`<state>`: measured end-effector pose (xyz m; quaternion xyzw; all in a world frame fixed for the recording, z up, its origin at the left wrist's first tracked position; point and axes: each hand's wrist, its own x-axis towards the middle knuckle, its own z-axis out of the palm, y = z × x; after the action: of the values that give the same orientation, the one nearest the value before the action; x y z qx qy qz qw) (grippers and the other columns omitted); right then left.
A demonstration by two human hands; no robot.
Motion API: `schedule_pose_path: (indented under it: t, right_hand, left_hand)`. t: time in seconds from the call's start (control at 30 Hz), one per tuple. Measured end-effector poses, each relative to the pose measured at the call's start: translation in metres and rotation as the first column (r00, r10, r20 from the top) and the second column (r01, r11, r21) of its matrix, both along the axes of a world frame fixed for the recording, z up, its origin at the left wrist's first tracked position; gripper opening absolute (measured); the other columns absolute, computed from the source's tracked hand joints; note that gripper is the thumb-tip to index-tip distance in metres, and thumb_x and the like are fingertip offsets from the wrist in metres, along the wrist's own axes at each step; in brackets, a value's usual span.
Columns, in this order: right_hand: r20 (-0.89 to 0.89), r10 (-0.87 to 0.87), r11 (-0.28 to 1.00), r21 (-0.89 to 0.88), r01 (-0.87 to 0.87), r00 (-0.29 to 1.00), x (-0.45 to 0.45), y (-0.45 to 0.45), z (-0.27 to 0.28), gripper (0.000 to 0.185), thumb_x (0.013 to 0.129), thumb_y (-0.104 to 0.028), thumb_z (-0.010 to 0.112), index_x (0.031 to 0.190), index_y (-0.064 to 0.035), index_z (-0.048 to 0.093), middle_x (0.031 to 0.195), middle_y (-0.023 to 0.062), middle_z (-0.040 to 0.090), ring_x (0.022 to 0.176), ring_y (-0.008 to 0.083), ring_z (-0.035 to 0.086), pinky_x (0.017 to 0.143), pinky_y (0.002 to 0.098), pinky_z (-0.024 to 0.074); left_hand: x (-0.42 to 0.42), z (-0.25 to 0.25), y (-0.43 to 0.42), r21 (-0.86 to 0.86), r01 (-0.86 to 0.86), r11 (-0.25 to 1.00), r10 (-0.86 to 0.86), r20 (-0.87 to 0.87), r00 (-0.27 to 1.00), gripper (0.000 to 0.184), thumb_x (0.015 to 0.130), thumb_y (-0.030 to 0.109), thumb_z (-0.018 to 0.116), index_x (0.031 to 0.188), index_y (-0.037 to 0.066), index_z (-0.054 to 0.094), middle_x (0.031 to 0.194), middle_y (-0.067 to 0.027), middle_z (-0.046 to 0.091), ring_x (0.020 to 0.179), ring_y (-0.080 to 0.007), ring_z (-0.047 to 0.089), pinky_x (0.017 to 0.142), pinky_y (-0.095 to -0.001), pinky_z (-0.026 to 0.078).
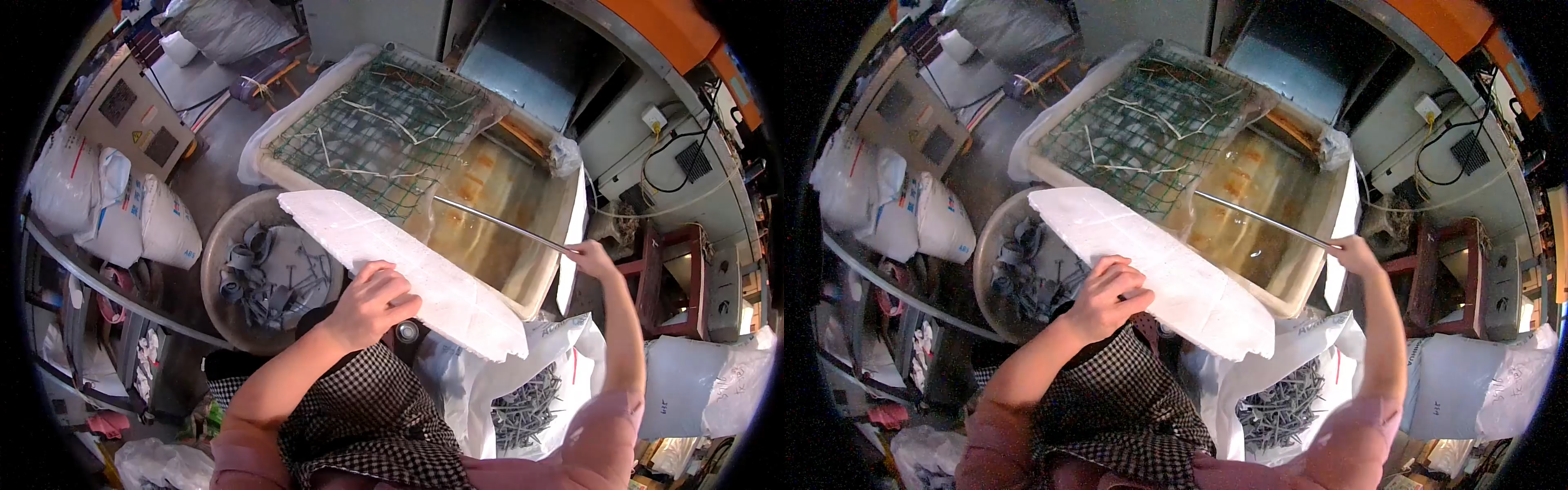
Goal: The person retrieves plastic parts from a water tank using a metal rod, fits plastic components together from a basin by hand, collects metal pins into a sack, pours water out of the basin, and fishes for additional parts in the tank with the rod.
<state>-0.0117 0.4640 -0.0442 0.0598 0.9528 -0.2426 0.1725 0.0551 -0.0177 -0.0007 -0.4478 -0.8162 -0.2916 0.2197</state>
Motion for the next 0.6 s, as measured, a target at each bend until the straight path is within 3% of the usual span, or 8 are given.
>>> schedule_pose_path:
  t: [0.13,0.23,0.53,0.6]
  right_hand:
    - [0.141,-0.108,0.985,-0.118,0.125,0.984,0.055,0.045,0.073,0.020,0.081,-0.009,0.062,0.100,-0.0012,0.067,0.054,0.0013,0.053,0.046,0.0068,0.045,0.043,0.0246,0.0367]
    - [0.186,-0.078,0.988,-0.115,0.100,0.979,0.077,0.049,0.084,0.020,0.081,-0.010,0.062,0.099,-0.0018,0.067,0.053,0.0008,0.052,0.045,0.0061,0.043,0.042,0.0244,0.0360]
    - [0.222,0.061,0.956,-0.293,0.007,0.973,0.017,0.000,-0.021,0.024,0.083,-0.016,0.063,0.099,0.0008,0.066,0.054,-0.0004,0.051,0.045,0.0060,0.043,0.041,0.0235,0.0343]
    - [0.228,0.068,0.958,-0.286,0.000,0.971,-0.009,-0.014,-0.059,0.024,0.082,-0.018,0.064,0.100,-0.0030,0.067,0.057,0.0026,0.056,0.047,0.0075,0.047,0.044,0.0243,0.0392]
  left_hand:
    - [0.010,-0.003,-0.006,0.002,0.000,1.000,0.000,0.036,0.999,0.015,0.065,0.006,0.062,0.079,0.005,0.062,0.084,-0.0051,0.053,0.079,-0.0204,0.056,0.082,-0.0411,0.044]
    - [0.013,-0.003,-0.003,-0.017,0.001,1.000,-0.001,0.018,1.000,0.015,0.065,0.004,0.062,0.080,0.006,0.063,0.084,-0.0058,0.053,0.081,-0.0213,0.056,0.081,-0.0412,0.044]
    - [0.007,-0.003,-0.002,0.002,-0.022,1.000,0.022,-0.003,1.000,0.015,0.065,0.004,0.061,0.079,0.006,0.062,0.085,-0.0049,0.054,0.080,-0.0207,0.057,0.081,-0.0400,0.044]
    - [0.005,-0.008,-0.003,-0.001,-0.030,1.000,0.030,-0.008,1.000,0.015,0.065,0.005,0.060,0.080,0.007,0.062,0.084,-0.0045,0.053,0.080,-0.0200,0.057,0.082,-0.0394,0.044]
